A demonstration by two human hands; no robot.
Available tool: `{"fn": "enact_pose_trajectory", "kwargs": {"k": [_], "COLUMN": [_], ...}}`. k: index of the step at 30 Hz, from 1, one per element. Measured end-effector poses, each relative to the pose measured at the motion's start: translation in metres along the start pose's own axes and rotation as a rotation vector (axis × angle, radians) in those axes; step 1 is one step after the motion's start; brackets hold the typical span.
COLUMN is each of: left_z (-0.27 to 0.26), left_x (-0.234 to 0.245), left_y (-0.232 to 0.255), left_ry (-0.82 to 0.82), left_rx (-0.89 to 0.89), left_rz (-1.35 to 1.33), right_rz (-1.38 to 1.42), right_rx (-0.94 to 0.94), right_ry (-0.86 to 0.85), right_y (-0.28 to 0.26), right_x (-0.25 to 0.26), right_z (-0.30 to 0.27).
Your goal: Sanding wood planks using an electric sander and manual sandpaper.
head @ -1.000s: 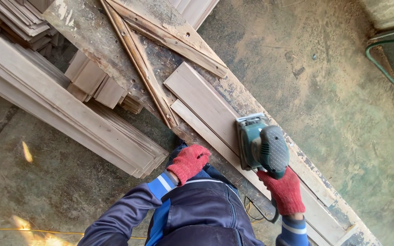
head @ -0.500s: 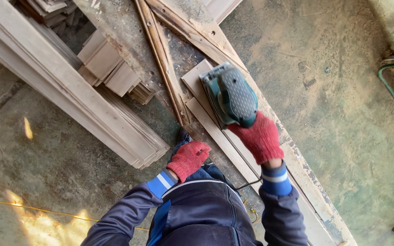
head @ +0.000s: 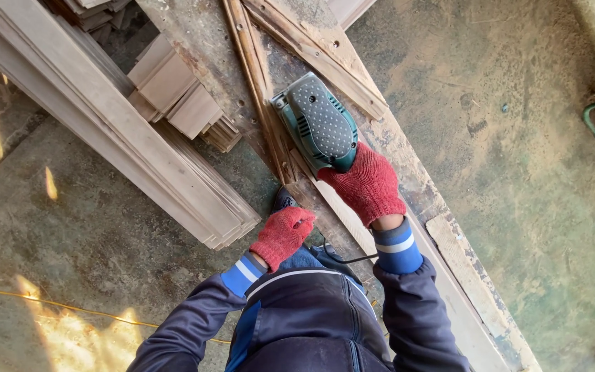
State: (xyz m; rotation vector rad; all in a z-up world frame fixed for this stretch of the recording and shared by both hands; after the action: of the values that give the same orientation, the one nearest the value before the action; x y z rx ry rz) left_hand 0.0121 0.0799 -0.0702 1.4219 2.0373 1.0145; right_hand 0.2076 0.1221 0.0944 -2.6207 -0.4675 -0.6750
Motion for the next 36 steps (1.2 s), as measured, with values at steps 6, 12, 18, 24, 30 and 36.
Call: {"fn": "enact_pose_trajectory", "kwargs": {"k": [6, 12, 18, 24, 30, 36], "left_z": [0.002, 0.006, 0.001, -0.001, -0.042, -0.047], "left_x": [-0.017, -0.054, -0.108, -0.209, -0.333, -0.41], "left_y": [0.01, 0.003, 0.006, -0.022, -0.029, -0.072], "left_ry": [-0.05, -0.151, -0.252, -0.44, -0.54, -0.571], "left_rx": [-0.031, 0.009, 0.043, 0.158, 0.199, 0.275], "left_rz": [0.09, 0.155, 0.263, 0.267, -0.35, -0.385], "right_rz": [0.064, 0.214, 0.377, 0.468, 0.554, 0.782], "right_rx": [-0.055, -0.131, -0.192, -0.222, -0.298, -0.367], "right_ry": [0.028, 0.071, 0.092, 0.16, 0.22, 0.315], "right_y": [0.062, 0.133, 0.212, 0.346, 0.462, 0.57], "right_x": [-0.001, -0.007, -0.027, -0.07, -0.116, -0.162], "right_z": [-0.017, -0.05, -0.1, -0.13, -0.176, -0.226]}}
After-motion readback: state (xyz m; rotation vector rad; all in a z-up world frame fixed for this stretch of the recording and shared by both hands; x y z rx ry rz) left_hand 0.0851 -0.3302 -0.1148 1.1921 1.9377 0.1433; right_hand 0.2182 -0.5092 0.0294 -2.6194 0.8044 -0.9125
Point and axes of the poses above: each hand's wrist, its own z-axis towards the middle knuckle, its own x-axis out of the back of the hand, y = z × x, the point moved 9 cm from there along z, towards the middle knuckle, and after that the axes turned 15 degrees about -y, right-handed, at the moved point
